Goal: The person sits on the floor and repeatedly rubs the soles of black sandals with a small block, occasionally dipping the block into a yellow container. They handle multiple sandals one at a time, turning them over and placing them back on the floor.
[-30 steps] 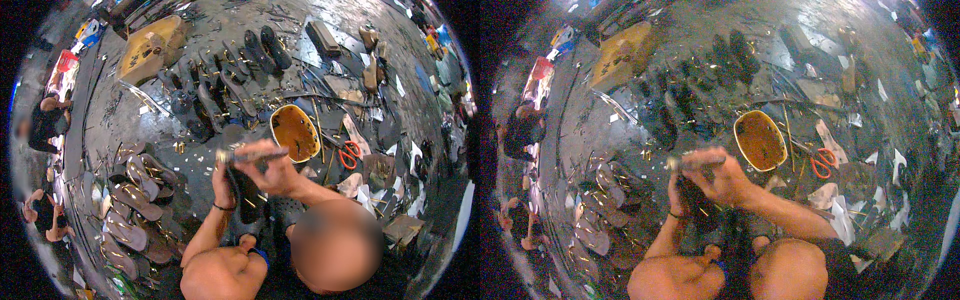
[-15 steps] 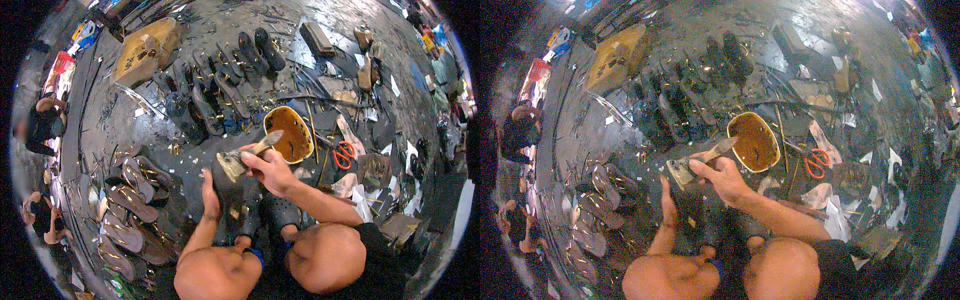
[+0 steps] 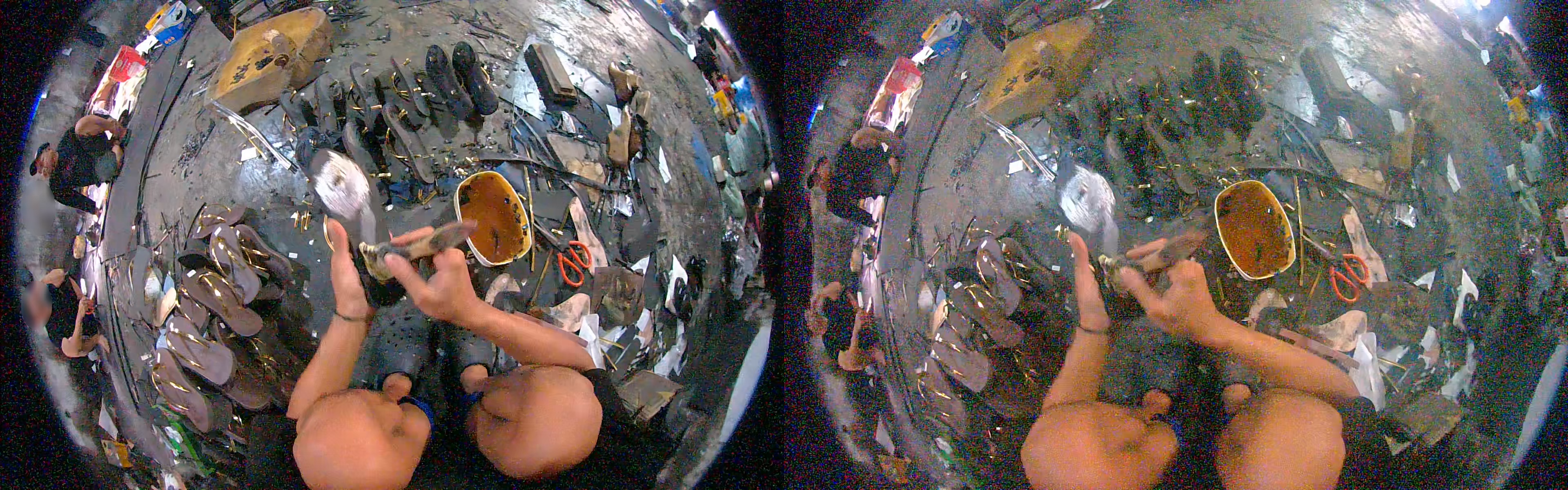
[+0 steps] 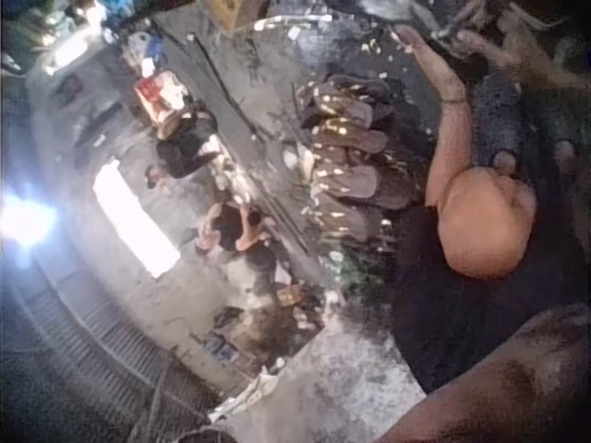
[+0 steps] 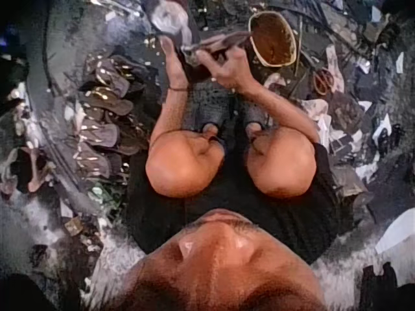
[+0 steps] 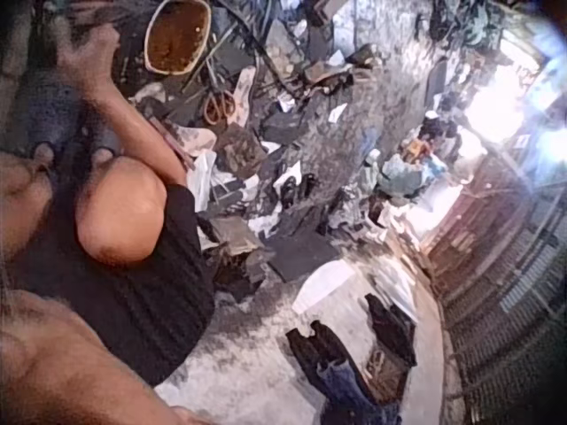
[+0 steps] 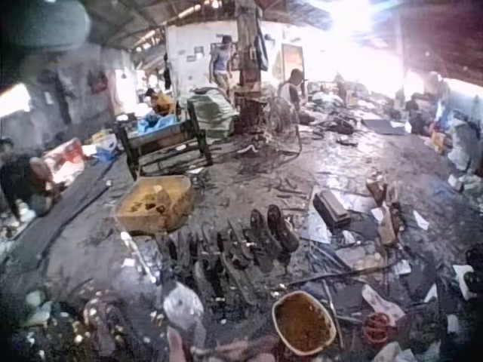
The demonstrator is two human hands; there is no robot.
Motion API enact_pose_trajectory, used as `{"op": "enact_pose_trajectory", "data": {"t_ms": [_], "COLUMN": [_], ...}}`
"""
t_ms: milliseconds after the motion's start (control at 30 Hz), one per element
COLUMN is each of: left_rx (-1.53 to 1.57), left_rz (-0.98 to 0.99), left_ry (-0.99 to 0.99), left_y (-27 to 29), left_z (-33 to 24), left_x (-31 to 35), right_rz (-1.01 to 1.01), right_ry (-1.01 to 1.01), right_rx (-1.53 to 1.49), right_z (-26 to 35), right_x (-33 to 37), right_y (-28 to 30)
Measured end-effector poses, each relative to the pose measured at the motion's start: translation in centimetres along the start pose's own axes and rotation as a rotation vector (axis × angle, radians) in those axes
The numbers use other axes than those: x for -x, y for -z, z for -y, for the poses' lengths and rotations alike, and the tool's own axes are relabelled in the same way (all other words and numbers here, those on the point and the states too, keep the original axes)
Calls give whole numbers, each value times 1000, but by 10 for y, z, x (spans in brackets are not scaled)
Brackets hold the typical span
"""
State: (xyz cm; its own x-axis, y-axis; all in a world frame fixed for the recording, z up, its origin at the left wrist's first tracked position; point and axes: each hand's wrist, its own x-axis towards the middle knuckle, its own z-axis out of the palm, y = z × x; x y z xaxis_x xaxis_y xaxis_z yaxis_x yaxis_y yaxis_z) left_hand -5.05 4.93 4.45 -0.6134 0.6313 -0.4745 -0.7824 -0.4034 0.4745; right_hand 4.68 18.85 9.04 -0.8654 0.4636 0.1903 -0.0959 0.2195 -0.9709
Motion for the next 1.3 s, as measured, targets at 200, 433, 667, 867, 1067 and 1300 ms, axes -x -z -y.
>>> {"op": "enact_pose_trajectory", "data": {"t_ms": [200, 433, 667, 867, 1067, 1300], "left_rx": [19, 107, 133, 103, 108, -150], "left_rz": [-72, -59, -136, -80, -40, -435], "left_ry": [-242, -70, -102, -118, -256, -362], "left_y": [-59, -24, -26, -19, 41, 198], "left_z": [-5, 7, -1, -4, -46, -161], "left_x": [-13, -21, -23, -13, -14, -149], "right_rz": [-87, -94, 74, 39, -154, -115], "right_ry": [-221, -145, -23, 66, -215, -418], "right_rx": [-25, -130, 173, 137, 238, 134], "right_z": [-45, -4, -7, -15, -58, -62], "right_x": [-32, -51, -25, -14, -20, 22], "right_y": [36, 25, 30, 7, 54, 69]}}
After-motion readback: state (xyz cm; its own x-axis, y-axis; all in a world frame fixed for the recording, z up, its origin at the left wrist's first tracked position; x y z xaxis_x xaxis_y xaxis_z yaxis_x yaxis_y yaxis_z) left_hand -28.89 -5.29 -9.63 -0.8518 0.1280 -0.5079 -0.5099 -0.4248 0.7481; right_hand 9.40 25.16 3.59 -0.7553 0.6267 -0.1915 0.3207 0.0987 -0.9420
